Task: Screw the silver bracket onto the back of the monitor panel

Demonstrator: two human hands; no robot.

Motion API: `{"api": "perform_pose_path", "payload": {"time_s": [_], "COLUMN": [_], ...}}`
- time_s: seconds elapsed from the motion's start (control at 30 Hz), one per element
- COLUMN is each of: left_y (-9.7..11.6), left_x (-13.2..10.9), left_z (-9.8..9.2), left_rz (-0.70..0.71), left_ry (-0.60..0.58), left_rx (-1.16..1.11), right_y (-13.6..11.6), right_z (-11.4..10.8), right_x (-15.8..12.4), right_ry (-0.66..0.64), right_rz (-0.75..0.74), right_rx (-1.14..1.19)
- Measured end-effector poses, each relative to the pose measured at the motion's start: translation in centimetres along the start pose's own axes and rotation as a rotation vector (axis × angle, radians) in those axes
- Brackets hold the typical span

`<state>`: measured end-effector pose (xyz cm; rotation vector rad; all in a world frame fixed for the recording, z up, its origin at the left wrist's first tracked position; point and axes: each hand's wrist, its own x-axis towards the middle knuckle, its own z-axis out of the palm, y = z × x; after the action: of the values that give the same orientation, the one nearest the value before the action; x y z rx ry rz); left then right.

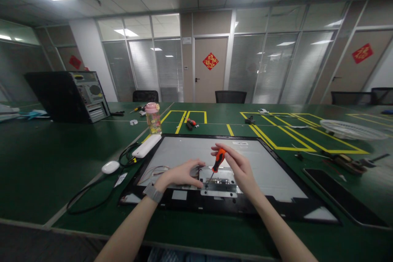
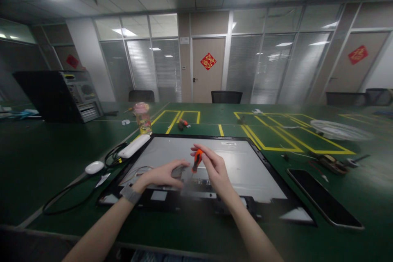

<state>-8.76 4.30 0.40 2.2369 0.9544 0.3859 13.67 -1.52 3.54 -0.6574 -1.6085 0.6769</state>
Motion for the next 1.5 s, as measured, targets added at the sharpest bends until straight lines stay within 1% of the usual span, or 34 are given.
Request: {"api": "perform_pose_path", "payload": {"time_s": [0.17, 0.23, 0.37, 0.43, 0.6, 0.8, 0.87, 0.97, 1.03, 1.17, 1.3, 1.5], "left_y": [-0.4, -0.6, -0.8, -0.9, -1.2, -0.9, -0.8, -0.5, -0.4, -0.1, 0.2, 0.1], "left_x": [0.1, 0.2, 0.2, 0.2, 0.3, 0.3, 0.2, 0.2, 0.1, 0.1, -0.1, -0.1], "left_z": [0.2, 0.2, 0.2, 0.2, 0.3, 0.2, 0.2, 0.2, 0.2, 0.1, 0.1, 0.1], "left_rz": [-0.004, -0.005, -0.001, -0.001, 0.005, 0.012, 0.006, 0.0, -0.006, -0.021, -0.008, -0.027], "left_ry": [0.006, 0.005, 0.002, 0.0, 0.005, 0.006, 0.002, 0.002, 0.008, 0.009, 0.014, 0.01], "left_rx": [0.002, 0.005, 0.007, 0.01, 0.016, 0.008, 0.007, 0.006, 0.004, 0.001, -0.002, -0.003], "right_y": [0.4, 0.5, 0.3, 0.2, 0.5, 1.0, 1.0, 1.1, 1.1, 0.9, 0.8, 1.4], "right_z": [0.0, -0.1, -0.2, -0.2, 0.1, 0.2, 0.2, 0.0, -0.1, 0.0, 0.2, -0.2], "right_x": [0.1, 0.2, 0.2, 0.3, 0.3, 0.1, 0.1, 0.2, 0.2, 0.2, 0.3, 0.3], "right_ry": [0.067, 0.046, -0.023, -0.014, 0.011, -0.092, -0.082, -0.044, -0.042, -0.085, -0.065, -0.03], "right_rz": [-0.057, -0.043, 0.048, 0.073, 0.08, 0.159, 0.172, 0.154, 0.151, 0.203, 0.189, 0.173], "right_rx": [-0.041, -0.019, 0.103, 0.155, 0.285, 0.395, 0.396, 0.366, 0.361, 0.42, 0.485, 0.38]}}
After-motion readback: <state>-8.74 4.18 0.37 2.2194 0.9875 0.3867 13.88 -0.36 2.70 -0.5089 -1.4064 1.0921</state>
